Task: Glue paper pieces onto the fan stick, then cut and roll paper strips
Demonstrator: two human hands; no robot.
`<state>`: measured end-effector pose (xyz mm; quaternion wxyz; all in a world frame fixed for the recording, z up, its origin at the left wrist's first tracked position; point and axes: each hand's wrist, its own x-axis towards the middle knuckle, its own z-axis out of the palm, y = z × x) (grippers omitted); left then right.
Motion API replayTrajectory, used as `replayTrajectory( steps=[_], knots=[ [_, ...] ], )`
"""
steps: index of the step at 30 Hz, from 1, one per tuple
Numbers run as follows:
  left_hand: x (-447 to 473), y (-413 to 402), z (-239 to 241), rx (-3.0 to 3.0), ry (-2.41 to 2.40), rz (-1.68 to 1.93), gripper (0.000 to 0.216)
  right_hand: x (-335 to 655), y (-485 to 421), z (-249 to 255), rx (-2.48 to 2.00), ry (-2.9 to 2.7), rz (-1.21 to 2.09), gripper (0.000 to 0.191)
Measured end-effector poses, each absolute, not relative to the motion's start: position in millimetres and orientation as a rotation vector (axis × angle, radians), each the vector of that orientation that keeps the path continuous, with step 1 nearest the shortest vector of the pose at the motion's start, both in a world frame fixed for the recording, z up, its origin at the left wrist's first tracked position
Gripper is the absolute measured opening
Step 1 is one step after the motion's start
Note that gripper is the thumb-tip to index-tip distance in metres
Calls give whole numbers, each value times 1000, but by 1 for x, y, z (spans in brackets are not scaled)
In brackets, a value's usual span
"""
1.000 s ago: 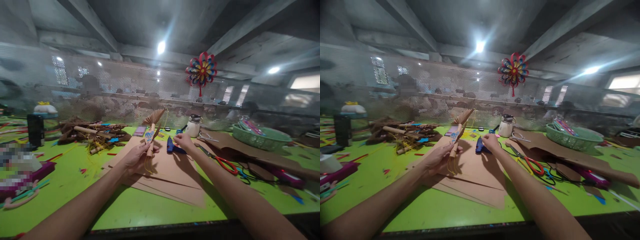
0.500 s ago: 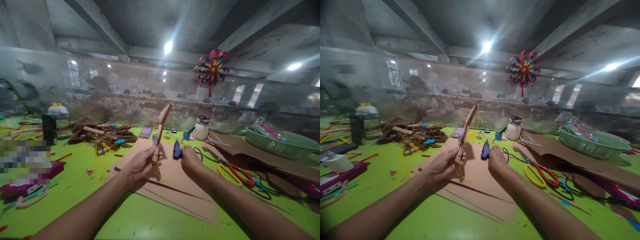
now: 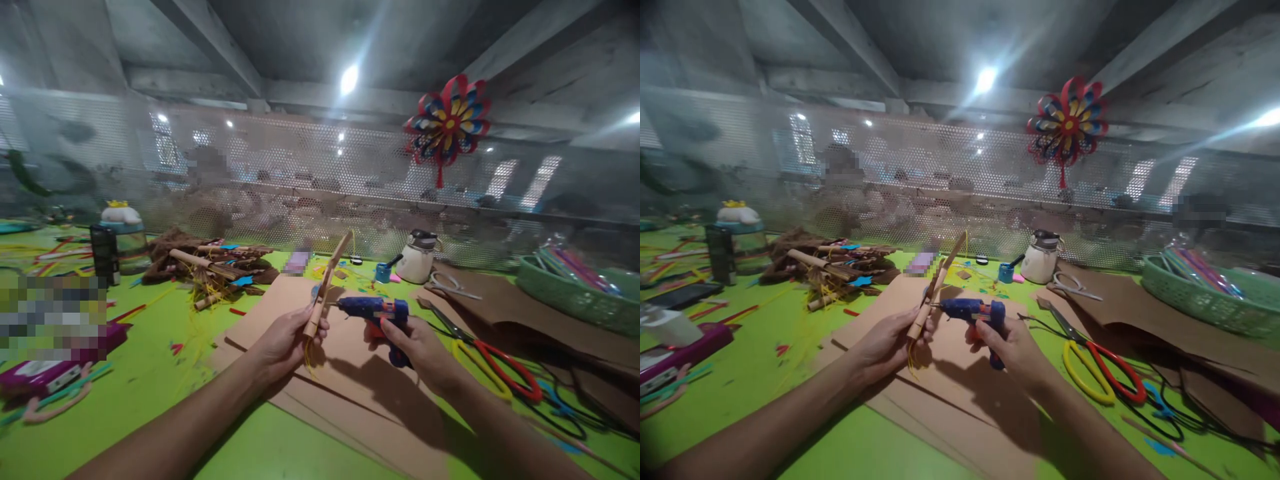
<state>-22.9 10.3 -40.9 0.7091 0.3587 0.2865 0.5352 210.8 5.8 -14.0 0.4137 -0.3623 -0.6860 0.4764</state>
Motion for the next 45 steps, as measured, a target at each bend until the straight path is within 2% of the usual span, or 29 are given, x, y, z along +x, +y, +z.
replayTrajectory(
  steps=[5,23,32,45],
  knots=[
    [-18,5,-38,779,619,1117,25,208,10,-17,-855,-1685,1248,40],
    [-16,2,-40,800,669,1062,25,208,15,-28,-867,-1648,1368,40],
    [-15,0,-40,784,704,1044,25,208,13,-26,-962,-1751,1220,43],
    [-16,1,-43,809,702,1039,24,207,12,-25,-973,-1770,1232,45]
  ],
)
